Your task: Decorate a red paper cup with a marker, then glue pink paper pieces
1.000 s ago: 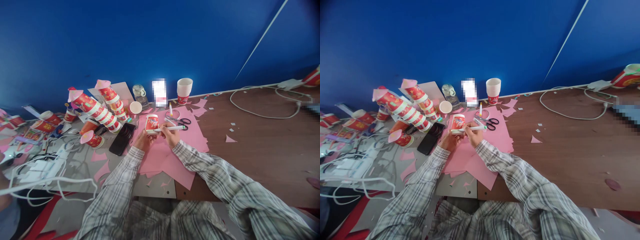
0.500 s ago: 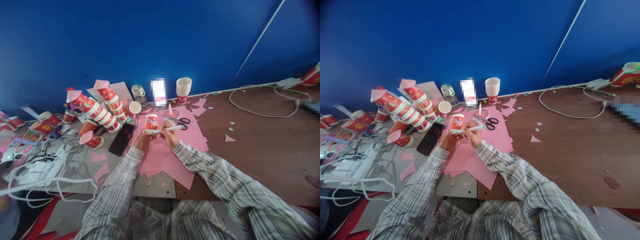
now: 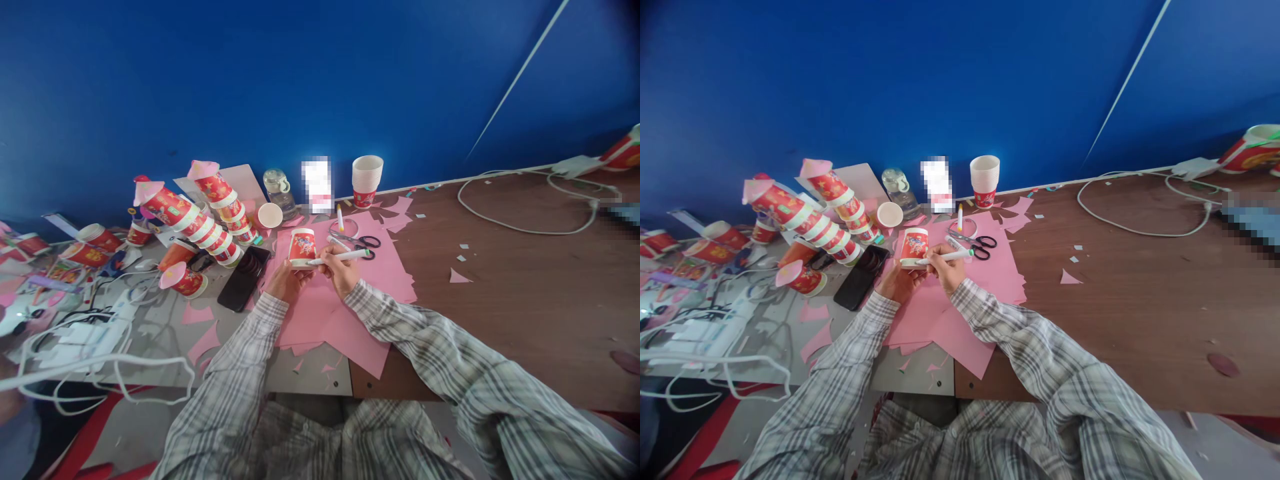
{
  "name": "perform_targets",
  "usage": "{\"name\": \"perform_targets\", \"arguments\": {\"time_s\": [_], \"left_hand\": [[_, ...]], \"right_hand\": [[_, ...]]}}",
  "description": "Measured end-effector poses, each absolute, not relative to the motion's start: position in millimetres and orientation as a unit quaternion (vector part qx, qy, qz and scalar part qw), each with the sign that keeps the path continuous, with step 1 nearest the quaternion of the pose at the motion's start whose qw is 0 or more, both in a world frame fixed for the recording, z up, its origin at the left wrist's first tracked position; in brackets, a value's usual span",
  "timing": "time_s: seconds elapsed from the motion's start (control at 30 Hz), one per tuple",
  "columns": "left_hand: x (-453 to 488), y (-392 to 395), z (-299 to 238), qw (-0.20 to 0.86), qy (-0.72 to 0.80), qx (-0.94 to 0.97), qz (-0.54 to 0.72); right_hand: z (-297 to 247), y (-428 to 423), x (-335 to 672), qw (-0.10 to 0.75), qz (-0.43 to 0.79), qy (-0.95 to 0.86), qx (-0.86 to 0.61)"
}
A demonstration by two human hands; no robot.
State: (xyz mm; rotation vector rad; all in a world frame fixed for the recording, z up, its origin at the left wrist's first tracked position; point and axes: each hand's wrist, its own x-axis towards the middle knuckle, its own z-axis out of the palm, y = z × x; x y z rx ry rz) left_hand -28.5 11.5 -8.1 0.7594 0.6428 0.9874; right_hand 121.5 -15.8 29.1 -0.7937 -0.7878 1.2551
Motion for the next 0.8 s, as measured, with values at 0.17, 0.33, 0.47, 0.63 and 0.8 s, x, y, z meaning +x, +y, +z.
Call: {"name": "perform_targets", "arguments": {"time_s": [0.17,0.33,0.47,0.63,0.8], "left_hand": [[-27.7,10.7,-8.3,0.764,0.293,0.347,0.458],[-27.1,10.7,-8.6,0.762,0.302,0.344,0.458],[-28.0,10.4,-7.6,0.763,0.303,0.348,0.453],[-27.8,9.7,-6.1,0.768,0.289,0.349,0.452],[-27.0,10.9,-6.1,0.769,0.291,0.354,0.445]], "right_hand": [[30.0,-18.0,121.0,0.657,0.558,-0.361,-0.356],[28.4,-13.4,121.8,0.675,0.547,-0.34,-0.361],[25.6,-10.6,122.7,0.697,0.549,-0.31,-0.341],[28.0,-15.8,121.6,0.668,0.564,-0.334,-0.352],[29.0,-15.8,121.4,0.663,0.555,-0.342,-0.368]]}}
